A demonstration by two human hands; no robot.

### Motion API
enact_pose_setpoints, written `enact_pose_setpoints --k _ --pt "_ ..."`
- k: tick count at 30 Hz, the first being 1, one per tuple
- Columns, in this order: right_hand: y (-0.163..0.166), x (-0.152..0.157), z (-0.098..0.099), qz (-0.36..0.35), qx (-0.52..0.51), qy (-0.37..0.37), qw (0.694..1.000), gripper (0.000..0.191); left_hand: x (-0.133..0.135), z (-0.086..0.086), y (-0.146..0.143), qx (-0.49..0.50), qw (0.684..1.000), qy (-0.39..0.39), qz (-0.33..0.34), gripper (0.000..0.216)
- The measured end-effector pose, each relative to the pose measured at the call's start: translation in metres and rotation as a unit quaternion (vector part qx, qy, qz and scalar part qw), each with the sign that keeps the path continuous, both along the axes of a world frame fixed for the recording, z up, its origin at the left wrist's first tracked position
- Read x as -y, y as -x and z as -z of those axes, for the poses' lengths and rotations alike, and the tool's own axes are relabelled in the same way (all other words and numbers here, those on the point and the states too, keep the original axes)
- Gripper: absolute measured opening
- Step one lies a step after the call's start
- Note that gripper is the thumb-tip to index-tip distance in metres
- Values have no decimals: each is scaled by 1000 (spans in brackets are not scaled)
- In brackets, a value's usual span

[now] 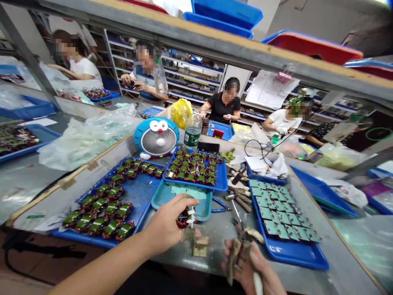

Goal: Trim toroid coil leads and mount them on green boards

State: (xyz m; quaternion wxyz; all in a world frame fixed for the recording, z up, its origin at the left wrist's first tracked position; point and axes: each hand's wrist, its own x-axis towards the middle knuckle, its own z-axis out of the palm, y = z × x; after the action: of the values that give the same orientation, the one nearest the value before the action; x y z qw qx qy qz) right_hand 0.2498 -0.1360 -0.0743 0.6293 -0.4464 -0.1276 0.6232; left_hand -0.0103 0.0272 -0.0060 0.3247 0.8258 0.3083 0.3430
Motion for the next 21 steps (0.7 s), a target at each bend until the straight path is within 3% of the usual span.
enact_pose_setpoints --k 3,9,14,18,21 --pt "15 1 -8 -94 45 20 994 62 1 -5 4 -9 1000 4 17 69" --pt "18 -9 -17 -68 111 25 991 64 6 -6 9 -25 999 28 4 47" --pt "28 -5 -6 -144 148 1 978 63 11 -4 12 -38 998 45 -15 35" --pt "26 -1 -10 -202 315 21 927 69 10 -8 14 -36 998 46 4 30" --pt "23 -6 -14 -190 407 45 892 74 8 -10 13 -28 999 44 10 26"
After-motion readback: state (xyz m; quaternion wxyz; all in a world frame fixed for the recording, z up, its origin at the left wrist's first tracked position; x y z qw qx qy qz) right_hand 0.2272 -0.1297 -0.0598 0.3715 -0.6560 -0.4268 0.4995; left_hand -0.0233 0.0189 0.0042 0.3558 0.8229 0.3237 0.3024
